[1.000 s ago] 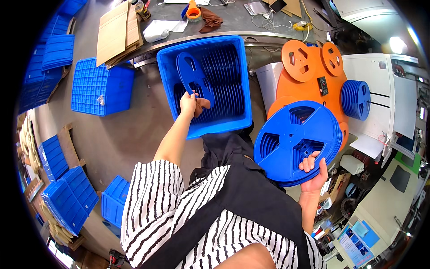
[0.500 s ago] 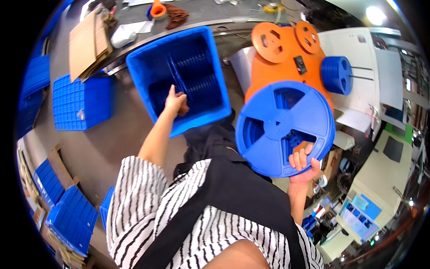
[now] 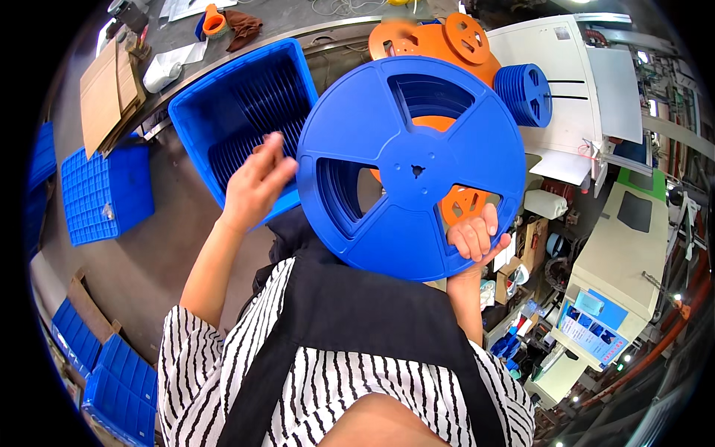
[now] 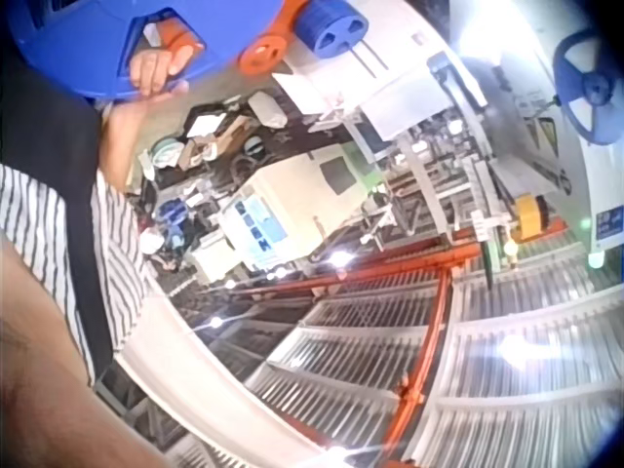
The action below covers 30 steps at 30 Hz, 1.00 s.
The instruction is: The person wipes blue plastic reel-like parts with a brown cloth, handling them one at a time. They pick each part from a blue bin, wipe it, and place it on a stack on the table.
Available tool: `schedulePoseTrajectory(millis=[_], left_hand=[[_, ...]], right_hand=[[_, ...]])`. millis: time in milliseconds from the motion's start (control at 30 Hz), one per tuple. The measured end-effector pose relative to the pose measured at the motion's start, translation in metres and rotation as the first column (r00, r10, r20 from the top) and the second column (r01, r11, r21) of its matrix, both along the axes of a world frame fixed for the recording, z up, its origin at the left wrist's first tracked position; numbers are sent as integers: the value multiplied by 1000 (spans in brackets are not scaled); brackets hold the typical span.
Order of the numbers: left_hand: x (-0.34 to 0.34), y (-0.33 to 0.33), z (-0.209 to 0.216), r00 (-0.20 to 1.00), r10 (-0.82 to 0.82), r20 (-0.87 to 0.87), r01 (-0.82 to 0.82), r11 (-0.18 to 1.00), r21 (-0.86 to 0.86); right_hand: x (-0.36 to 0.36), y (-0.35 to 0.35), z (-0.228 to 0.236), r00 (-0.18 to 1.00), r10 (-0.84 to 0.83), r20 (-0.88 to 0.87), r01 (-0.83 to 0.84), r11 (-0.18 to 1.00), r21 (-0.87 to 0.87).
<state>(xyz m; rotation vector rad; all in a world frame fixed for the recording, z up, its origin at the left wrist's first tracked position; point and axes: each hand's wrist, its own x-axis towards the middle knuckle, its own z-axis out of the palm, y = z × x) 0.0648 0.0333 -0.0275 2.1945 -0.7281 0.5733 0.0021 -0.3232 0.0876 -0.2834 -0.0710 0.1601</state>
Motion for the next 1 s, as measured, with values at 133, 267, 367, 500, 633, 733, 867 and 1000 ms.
schedulePoseTrajectory(millis=[133, 267, 367, 500, 633, 733, 867, 1000], left_hand=[[-9, -9, 31, 964, -266, -14, 247, 877, 412], [-19, -14, 28, 967, -241, -85, 254, 877, 407], [-19, -16, 23, 963, -260, -68, 266, 883, 387], [-21, -19, 21, 957, -269, -111, 291, 884, 367], [-27, -17, 18, 957, -230, -175, 280, 888, 365], [-32, -7, 21, 873, -259, -413, 321, 943, 87], [-53, 10, 20, 423, -489, -763, -67, 822, -565], [-75, 29, 8, 176, -786, -593, -645, 363, -673]], right_hand=[[4, -1, -3, 999, 39, -3, -39, 999, -2], [11, -2, -1, 997, 72, -35, -73, 997, -14], [17, -4, -1, 994, 98, -47, -100, 994, -33], [31, -5, 5, 990, 131, -45, -132, 991, -23], [42, -3, 5, 988, 96, -119, -120, 969, -214], [42, -9, 3, 935, -178, -306, -25, 829, -559], [43, -3, 1, 959, -23, -283, -150, 805, -574], [33, -7, -5, 940, -62, -335, -147, 813, -563]])
